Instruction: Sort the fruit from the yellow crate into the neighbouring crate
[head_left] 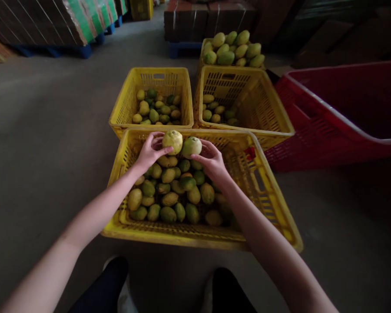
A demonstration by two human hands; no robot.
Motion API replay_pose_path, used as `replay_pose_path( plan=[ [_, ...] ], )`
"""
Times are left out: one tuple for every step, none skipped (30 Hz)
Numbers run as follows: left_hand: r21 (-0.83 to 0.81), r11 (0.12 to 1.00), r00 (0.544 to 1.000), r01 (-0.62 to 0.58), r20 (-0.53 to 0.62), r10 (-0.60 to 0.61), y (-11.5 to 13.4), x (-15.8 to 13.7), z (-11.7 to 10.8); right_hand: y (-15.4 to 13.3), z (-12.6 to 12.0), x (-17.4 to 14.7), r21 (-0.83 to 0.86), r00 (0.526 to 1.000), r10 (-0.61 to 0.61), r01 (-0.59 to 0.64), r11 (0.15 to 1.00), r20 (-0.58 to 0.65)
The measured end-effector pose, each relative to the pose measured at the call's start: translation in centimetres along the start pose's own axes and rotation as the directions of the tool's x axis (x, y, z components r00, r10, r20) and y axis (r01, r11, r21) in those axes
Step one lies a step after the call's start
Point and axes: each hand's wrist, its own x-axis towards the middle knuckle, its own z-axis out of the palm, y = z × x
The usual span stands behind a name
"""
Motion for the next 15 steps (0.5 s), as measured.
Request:
replay_pose_path(
  plan=[
    [-0.055,0.997,0.998,0.056,0.016,-0.055,0.02,0.11,-0.15,-0.2,-0.06,0.01,0.043,0.999,0.041,-0.041,0.998,0.006],
    [-0.093,0.991,0.995,0.095,0.042,-0.091,0.0,0.2,-0.33,-0.4,-0.11,0.01,0.086,0.996,0.087,-0.087,0.993,0.003],
    [-0.116,0.986,0.992,0.117,0.07,-0.109,-0.04,0.29,-0.51,-0.58,-0.15,0.01,0.126,0.991,0.135,-0.133,0.983,-0.005],
    [-0.131,0.983,0.989,0.127,0.094,-0.115,-0.11,0.36,-0.69,-0.74,-0.2,0.03,0.161,0.983,0.182,-0.177,0.971,-0.012],
    [-0.143,0.981,0.987,0.133,0.112,-0.118,-0.18,0.43,-0.83,-0.87,-0.25,0.07,0.189,0.975,0.22,-0.213,0.958,-0.014],
    [-0.155,0.978,0.985,0.141,0.122,-0.122,-0.25,0.49,-0.93,-0.99,-0.31,0.12,0.21,0.97,0.244,-0.237,0.949,-0.012],
    [-0.167,0.974,0.983,0.153,0.128,-0.133,-0.3,0.55,-0.99,-1.07,-0.36,0.18,0.223,0.966,0.258,-0.25,0.942,-0.006],
    [-0.179,0.969,0.98,0.171,0.132,-0.149,-0.33,0.6,-1.0,-1.13,-0.4,0.23,0.23,0.965,0.263,-0.256,0.939,0.001],
    [-0.191,0.963,0.977,0.191,0.131,-0.167,-0.33,0.64,-0.98,-1.17,-0.42,0.26,0.234,0.965,0.262,-0.257,0.938,0.007],
    [-0.205,0.957,0.975,0.207,0.127,-0.184,-0.32,0.66,-0.93,-1.19,-0.41,0.28,0.236,0.965,0.261,-0.257,0.937,0.011],
    [-0.218,0.951,0.973,0.219,0.119,-0.196,-0.29,0.67,-0.86,-1.2,-0.38,0.27,0.236,0.965,0.262,-0.258,0.937,0.015],
    [-0.23,0.948,0.974,0.221,0.108,-0.201,-0.26,0.66,-0.78,-1.2,-0.34,0.25,0.236,0.965,0.263,-0.259,0.937,0.018],
    [-0.241,0.946,0.976,0.215,0.094,-0.198,-0.23,0.63,-0.69,-1.19,-0.28,0.21,0.239,0.965,0.261,-0.257,0.936,0.017],
    [-0.251,0.946,0.978,0.206,0.079,-0.192,-0.2,0.58,-0.61,-1.16,-0.24,0.17,0.246,0.967,0.255,-0.25,0.937,0.011],
    [-0.257,0.946,0.98,0.198,0.066,-0.187,-0.18,0.52,-0.54,-1.12,-0.22,0.14,0.252,0.969,0.247,-0.24,0.937,0.002]
  ],
)
